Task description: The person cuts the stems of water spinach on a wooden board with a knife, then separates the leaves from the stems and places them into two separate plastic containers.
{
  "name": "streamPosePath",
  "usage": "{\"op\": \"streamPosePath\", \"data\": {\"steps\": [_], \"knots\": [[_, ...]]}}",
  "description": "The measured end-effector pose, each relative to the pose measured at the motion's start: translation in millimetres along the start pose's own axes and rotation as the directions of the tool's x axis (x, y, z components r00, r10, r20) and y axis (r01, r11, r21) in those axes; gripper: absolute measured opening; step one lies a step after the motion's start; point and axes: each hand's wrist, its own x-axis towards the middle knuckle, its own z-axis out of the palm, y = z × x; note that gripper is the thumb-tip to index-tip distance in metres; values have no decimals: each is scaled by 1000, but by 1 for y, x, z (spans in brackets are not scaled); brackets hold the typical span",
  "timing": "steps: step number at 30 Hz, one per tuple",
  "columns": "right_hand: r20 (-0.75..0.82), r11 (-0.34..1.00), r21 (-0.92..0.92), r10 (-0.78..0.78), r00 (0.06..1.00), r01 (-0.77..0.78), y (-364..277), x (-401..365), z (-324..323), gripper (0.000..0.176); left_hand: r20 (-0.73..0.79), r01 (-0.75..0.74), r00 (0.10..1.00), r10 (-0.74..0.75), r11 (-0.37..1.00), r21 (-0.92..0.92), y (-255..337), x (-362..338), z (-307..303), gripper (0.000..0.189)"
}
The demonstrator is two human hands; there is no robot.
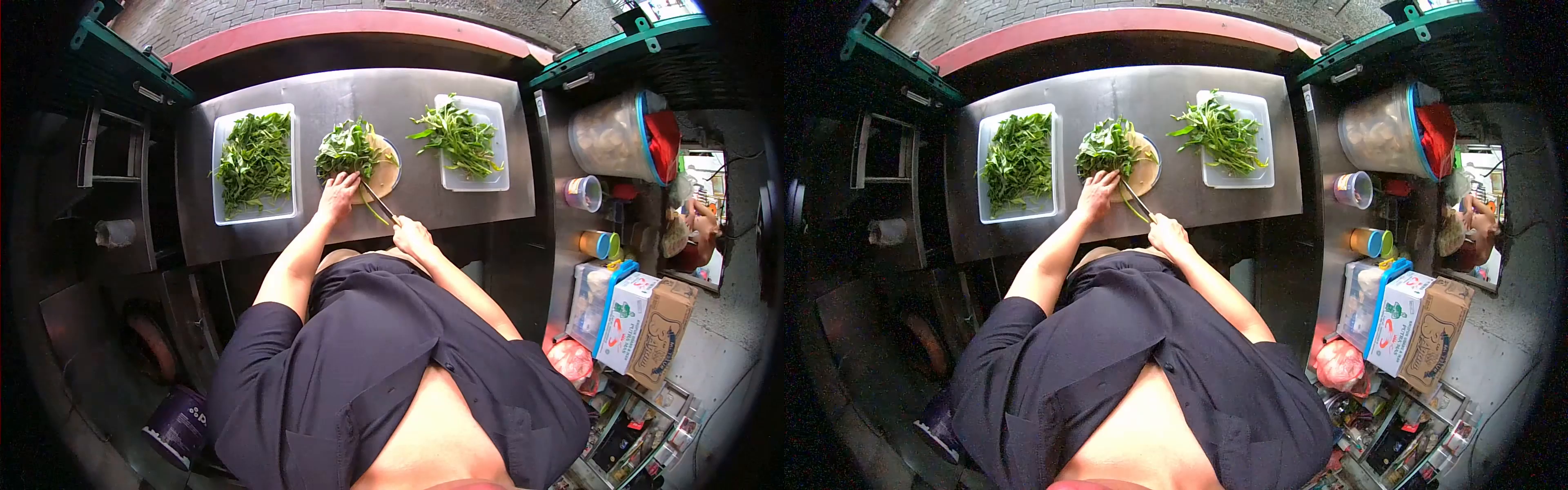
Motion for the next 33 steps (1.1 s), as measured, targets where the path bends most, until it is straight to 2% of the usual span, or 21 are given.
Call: {"op": "streamPosePath", "data": {"steps": [3, 7, 12, 16, 19, 22, 33], "knots": [[19, 1000, 11, 12, 1000, -12, -4, -4, -4, 34, 68, 19, 998, -17, 999, -38, -2, 5, -4, 71], [9, 999, 42, 21, 1000, -21, 0, 6, 2, 32, 65, 12, 998, -8, 998, -59, -5, 5, -9, 71], [68, 994, 113, -8, 998, 1, 3, 15, 3, 38, 99, 17, 995, -4, 991, -134, -6, 7, -17, 73], [87, 994, 107, 4, 996, -13, -5, 7, -4, 39, 98, 19, 995, -4, 989, -146, -5, 7, -21, 72], [44, 993, 120, -17, 999, 12, -2, 7, 0, 39, 112, 28, 994, -11, 988, -152, -5, 8, -19, 71], [30, 994, 106, -44, 999, 40, 1, 9, 3, 36, 58, 3, 998, 3, 995, -103, -6, 8, -12, 71], [25, 998, 59, -21, 999, 20, -7, -5, -8, 35, 109, -16, 994, 29, 992, -122, -9, 17, -24, 67]]}}
